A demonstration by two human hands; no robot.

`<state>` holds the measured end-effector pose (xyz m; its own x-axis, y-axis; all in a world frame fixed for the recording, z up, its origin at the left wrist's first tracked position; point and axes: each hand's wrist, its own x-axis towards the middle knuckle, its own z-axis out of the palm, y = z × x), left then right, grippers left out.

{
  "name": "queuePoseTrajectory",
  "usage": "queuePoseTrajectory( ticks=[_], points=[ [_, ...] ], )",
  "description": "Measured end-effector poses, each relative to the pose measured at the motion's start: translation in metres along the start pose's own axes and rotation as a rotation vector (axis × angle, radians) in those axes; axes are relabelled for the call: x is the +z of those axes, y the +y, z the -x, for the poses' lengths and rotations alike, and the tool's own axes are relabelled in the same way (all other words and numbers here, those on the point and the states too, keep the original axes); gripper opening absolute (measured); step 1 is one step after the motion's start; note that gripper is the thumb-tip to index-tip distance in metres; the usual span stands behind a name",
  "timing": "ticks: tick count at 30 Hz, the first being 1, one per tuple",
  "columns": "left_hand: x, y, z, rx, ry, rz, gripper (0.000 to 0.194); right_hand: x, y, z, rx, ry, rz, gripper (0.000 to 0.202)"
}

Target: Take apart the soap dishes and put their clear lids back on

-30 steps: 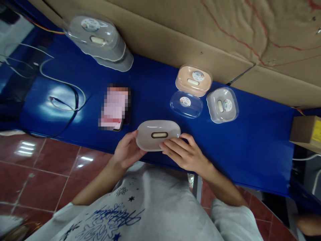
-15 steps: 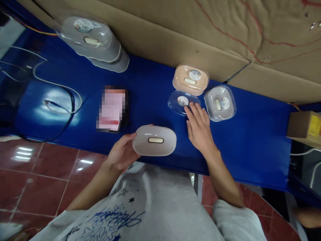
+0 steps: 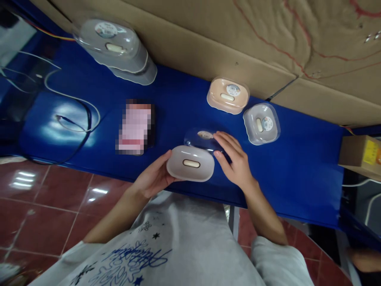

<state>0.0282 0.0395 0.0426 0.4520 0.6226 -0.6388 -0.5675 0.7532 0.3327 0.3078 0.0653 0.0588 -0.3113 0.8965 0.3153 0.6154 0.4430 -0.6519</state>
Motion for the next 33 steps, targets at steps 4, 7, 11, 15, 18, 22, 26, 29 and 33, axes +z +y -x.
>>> queuePoseTrajectory(
  ticks=[4, 7, 11, 15, 18, 22, 26, 29, 33],
  points=[
    [0.011, 0.003, -0.006, 0.079, -0.045, -0.011, 0.048, 0.005, -0.015, 0.008, -0.149, -0.07, -0.018, 0.061],
    [0.017, 0.007, -0.007, 0.106, -0.091, -0.019, 0.056, 0.01, -0.018, 0.013, -0.236, -0.111, 0.024, 0.071],
    [0.017, 0.01, -0.007, 0.14, -0.098, -0.06, 0.062, 0.013, -0.017, 0.013, -0.261, -0.195, 0.057, 0.075],
    [0.015, 0.007, -0.009, 0.187, -0.055, -0.103, 0.058, 0.013, -0.017, 0.01, -0.238, -0.228, 0.044, 0.072],
    [0.016, 0.004, -0.012, 0.195, -0.038, -0.102, 0.06, 0.015, -0.016, 0.01, -0.235, -0.205, 0.035, 0.072],
    [0.018, 0.003, -0.016, 0.209, -0.035, -0.087, 0.063, 0.016, -0.012, 0.011, -0.22, -0.192, 0.036, 0.072],
    [0.017, 0.003, -0.016, 0.212, -0.034, -0.075, 0.065, 0.015, -0.011, 0.012, -0.244, -0.196, 0.062, 0.072],
    [0.019, 0.004, -0.015, 0.219, -0.019, -0.079, 0.065, 0.014, -0.011, 0.012, -0.239, -0.197, 0.063, 0.07],
    [0.021, 0.005, -0.013, 0.227, -0.005, -0.093, 0.066, 0.013, -0.01, 0.011, -0.23, -0.181, 0.032, 0.067]
  ],
)
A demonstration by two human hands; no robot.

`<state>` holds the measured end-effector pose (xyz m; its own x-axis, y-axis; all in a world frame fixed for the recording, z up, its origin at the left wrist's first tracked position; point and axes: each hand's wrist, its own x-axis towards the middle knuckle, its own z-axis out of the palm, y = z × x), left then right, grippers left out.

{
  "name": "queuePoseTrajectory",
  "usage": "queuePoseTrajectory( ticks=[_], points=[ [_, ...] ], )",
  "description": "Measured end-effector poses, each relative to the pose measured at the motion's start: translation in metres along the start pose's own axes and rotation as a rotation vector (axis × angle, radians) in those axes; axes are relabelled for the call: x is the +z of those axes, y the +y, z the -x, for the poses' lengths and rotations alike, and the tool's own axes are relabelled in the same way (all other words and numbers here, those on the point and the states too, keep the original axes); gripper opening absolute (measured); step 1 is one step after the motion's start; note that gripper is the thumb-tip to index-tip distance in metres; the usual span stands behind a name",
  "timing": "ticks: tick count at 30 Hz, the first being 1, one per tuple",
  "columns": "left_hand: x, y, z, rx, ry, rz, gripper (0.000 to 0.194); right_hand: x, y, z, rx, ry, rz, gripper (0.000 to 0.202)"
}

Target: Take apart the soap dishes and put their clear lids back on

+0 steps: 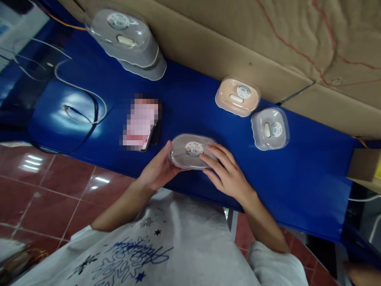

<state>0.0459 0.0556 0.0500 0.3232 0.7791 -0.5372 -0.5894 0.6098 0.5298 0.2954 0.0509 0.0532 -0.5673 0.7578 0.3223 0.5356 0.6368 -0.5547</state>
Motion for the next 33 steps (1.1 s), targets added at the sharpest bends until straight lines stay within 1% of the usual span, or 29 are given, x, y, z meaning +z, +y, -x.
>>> queuePoseTrajectory(
  ticks=[3, 6, 10, 14, 18, 20, 22, 24, 25, 26, 28, 30, 33],
  points=[
    [0.001, -0.001, 0.001, -0.007, -0.005, 0.003, 0.066, -0.001, 0.001, 0.0, -0.007, 0.024, -0.012, 0.068],
    [0.0, -0.002, 0.001, 0.0, -0.013, 0.016, 0.06, -0.001, 0.001, 0.0, -0.01, 0.044, -0.018, 0.069],
    [-0.002, -0.002, 0.002, 0.022, -0.023, 0.007, 0.057, 0.0, 0.002, 0.0, 0.016, 0.035, -0.03, 0.064],
    [0.0, 0.0, 0.007, 0.046, -0.054, -0.025, 0.06, -0.001, 0.002, 0.001, 0.031, 0.035, -0.018, 0.059],
    [0.003, 0.001, 0.011, 0.109, -0.067, -0.097, 0.076, 0.0, 0.001, 0.001, 0.002, 0.034, 0.041, 0.064],
    [0.003, 0.001, 0.01, 0.117, -0.071, -0.114, 0.077, 0.001, 0.001, 0.001, -0.008, 0.029, 0.089, 0.068],
    [0.0, -0.002, 0.008, 0.088, -0.055, -0.124, 0.076, 0.003, 0.0, 0.001, -0.024, 0.009, 0.094, 0.071],
    [-0.002, -0.006, 0.003, 0.065, 0.001, -0.152, 0.075, 0.005, 0.001, 0.001, -0.03, -0.027, 0.057, 0.072],
    [-0.003, -0.009, 0.001, 0.084, 0.034, -0.184, 0.073, 0.006, 0.001, 0.001, -0.023, -0.042, 0.04, 0.073],
    [-0.003, -0.011, -0.001, 0.132, 0.061, -0.229, 0.07, 0.006, 0.002, 0.001, -0.013, -0.051, 0.032, 0.072],
    [-0.003, -0.017, -0.005, 0.287, 0.083, -0.335, 0.061, 0.006, 0.005, 0.001, 0.012, -0.049, 0.047, 0.071],
    [-0.003, -0.02, -0.006, 0.45, 0.074, -0.437, 0.055, 0.004, 0.008, 0.0, 0.026, -0.029, 0.085, 0.07],
    [-0.001, -0.019, -0.002, 0.588, 0.08, -0.637, 0.058, -0.001, 0.015, 0.0, 0.077, 0.005, 0.166, 0.068]
  ],
)
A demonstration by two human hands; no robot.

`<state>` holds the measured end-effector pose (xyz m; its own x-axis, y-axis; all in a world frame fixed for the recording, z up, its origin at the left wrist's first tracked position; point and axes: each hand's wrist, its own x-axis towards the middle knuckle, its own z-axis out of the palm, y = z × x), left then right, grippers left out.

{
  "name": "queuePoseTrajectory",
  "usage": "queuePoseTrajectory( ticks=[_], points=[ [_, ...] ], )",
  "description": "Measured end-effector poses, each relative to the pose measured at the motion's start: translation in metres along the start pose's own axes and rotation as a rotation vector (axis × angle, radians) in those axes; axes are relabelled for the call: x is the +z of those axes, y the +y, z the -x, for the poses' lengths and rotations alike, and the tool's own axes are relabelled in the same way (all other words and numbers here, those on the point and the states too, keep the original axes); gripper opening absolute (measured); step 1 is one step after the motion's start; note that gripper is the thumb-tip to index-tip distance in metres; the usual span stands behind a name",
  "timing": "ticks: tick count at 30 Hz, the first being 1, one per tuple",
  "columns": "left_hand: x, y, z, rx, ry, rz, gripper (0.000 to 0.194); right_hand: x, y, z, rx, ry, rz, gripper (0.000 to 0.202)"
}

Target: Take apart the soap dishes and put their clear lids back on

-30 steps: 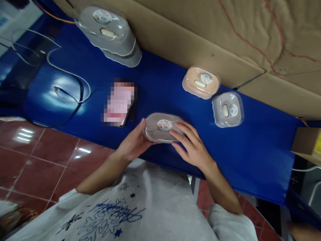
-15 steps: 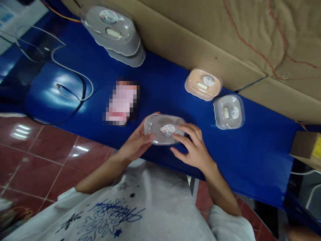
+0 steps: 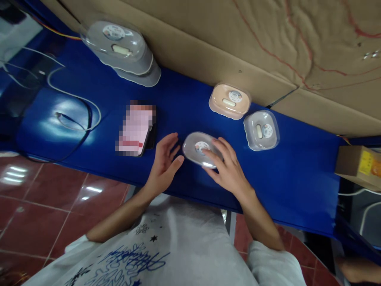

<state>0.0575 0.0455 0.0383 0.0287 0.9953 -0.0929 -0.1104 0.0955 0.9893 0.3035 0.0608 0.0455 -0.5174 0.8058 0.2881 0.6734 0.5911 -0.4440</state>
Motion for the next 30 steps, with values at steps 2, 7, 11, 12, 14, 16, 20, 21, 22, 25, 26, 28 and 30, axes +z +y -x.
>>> queuePoseTrajectory(
  ticks=[2, 7, 11, 12, 14, 16, 20, 21, 22, 25, 26, 28, 30],
  points=[
    [0.0, 0.009, -0.004, 0.07, -0.01, -0.143, 0.061, -0.004, 0.005, -0.001, 0.079, 0.023, 0.084, 0.066],
    [0.022, 0.045, -0.064, 0.315, -0.234, -0.381, 0.052, -0.01, 0.01, -0.002, 0.253, 0.103, 0.325, 0.066],
    [0.053, 0.062, -0.145, 0.432, -0.455, -0.591, 0.047, -0.007, 0.006, -0.002, 0.23, 0.12, 0.333, 0.067],
    [0.059, 0.063, -0.162, 0.444, -0.523, -0.648, 0.048, -0.006, 0.005, -0.002, 0.219, 0.11, 0.328, 0.065],
    [0.065, 0.06, -0.187, 0.426, -0.573, -0.755, 0.05, -0.005, 0.004, -0.002, 0.209, 0.094, 0.322, 0.062],
    [0.064, 0.052, -0.199, 0.347, -0.551, -0.828, 0.061, -0.006, 0.004, -0.002, 0.214, 0.094, 0.325, 0.057],
    [0.044, 0.031, -0.195, 0.333, -0.434, -0.841, 0.088, -0.011, 0.002, -0.002, 0.238, 0.129, 0.352, 0.049],
    [0.037, 0.027, -0.191, 0.342, -0.398, -0.822, 0.092, -0.013, 0.001, -0.002, 0.246, 0.137, 0.356, 0.047],
    [0.03, 0.024, -0.186, 0.349, -0.366, -0.802, 0.095, -0.014, 0.0, -0.002, 0.255, 0.141, 0.358, 0.045],
    [0.013, 0.024, -0.16, 0.326, -0.312, -0.8, 0.089, -0.016, -0.001, -0.002, 0.286, 0.14, 0.363, 0.041],
    [0.008, 0.026, -0.147, 0.303, -0.287, -0.807, 0.083, -0.016, 0.0, -0.002, 0.3, 0.141, 0.363, 0.04],
    [0.001, 0.032, -0.116, 0.255, -0.206, -0.815, 0.068, -0.016, 0.002, -0.001, 0.33, 0.15, 0.352, 0.042],
    [-0.005, 0.036, -0.081, 0.21, -0.147, -0.817, 0.06, -0.017, 0.005, -0.001, 0.349, 0.167, 0.333, 0.047]
  ],
)
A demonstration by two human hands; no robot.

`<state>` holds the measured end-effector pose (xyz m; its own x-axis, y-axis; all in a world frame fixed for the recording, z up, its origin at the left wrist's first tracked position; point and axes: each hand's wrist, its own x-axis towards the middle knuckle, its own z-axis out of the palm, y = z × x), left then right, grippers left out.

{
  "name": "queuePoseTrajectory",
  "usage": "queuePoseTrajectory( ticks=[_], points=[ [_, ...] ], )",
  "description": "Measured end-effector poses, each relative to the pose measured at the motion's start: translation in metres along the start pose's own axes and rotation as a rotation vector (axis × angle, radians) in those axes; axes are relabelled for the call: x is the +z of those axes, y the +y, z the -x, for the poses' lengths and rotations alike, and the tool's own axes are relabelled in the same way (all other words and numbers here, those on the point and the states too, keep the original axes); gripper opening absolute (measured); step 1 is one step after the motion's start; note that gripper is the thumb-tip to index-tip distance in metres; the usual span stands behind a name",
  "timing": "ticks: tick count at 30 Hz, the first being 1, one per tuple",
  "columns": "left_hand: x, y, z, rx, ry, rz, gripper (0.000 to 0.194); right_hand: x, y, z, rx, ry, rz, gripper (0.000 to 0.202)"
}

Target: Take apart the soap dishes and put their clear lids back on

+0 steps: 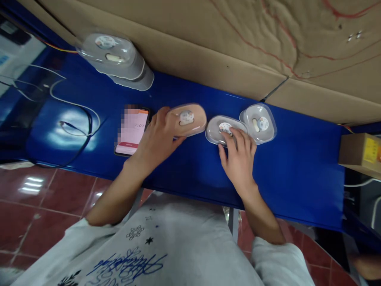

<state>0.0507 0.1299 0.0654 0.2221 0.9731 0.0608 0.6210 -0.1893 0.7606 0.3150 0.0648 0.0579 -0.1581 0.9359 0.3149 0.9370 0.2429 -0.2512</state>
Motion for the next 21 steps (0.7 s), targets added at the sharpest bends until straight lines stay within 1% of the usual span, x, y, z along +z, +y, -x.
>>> queuePoseTrajectory(
  ticks=[2, 3, 5, 7, 8, 9, 12, 15, 16, 18, 21],
  points=[
    [-0.003, 0.003, 0.034, -0.017, -0.032, 0.002, 0.055, 0.0, -0.001, 0.001, -0.032, 0.002, -0.032, 0.056],
    [-0.004, 0.002, 0.049, -0.016, -0.055, 0.021, 0.055, 0.0, -0.004, 0.001, -0.09, -0.022, -0.063, 0.061],
    [-0.004, -0.005, 0.074, -0.005, -0.129, 0.076, 0.057, 0.0, -0.012, 0.004, -0.278, -0.143, -0.165, 0.072],
    [-0.002, -0.016, 0.09, 0.045, -0.216, 0.119, 0.06, 0.002, -0.023, 0.008, -0.452, -0.288, -0.267, 0.076],
    [0.0, -0.023, 0.096, 0.071, -0.231, 0.127, 0.065, 0.003, -0.028, 0.01, -0.503, -0.329, -0.3, 0.074],
    [0.002, -0.028, 0.099, 0.1, -0.227, 0.133, 0.07, 0.004, -0.031, 0.011, -0.525, -0.343, -0.322, 0.072],
    [0.006, -0.042, 0.106, 0.18, -0.155, 0.155, 0.084, 0.007, -0.031, 0.013, -0.499, -0.305, -0.41, 0.069],
    [0.001, -0.046, 0.111, 0.246, -0.115, 0.147, 0.095, 0.008, -0.024, 0.009, -0.4, -0.242, -0.487, 0.069],
    [-0.003, -0.046, 0.114, 0.255, -0.124, 0.13, 0.098, 0.009, -0.022, 0.008, -0.363, -0.212, -0.478, 0.068],
    [-0.012, -0.045, 0.119, 0.261, -0.178, 0.098, 0.101, 0.014, -0.02, 0.006, -0.3, -0.17, -0.426, 0.067],
    [-0.024, -0.043, 0.124, 0.271, -0.299, 0.078, 0.095, 0.023, -0.023, 0.006, -0.229, -0.176, -0.308, 0.066]
  ],
)
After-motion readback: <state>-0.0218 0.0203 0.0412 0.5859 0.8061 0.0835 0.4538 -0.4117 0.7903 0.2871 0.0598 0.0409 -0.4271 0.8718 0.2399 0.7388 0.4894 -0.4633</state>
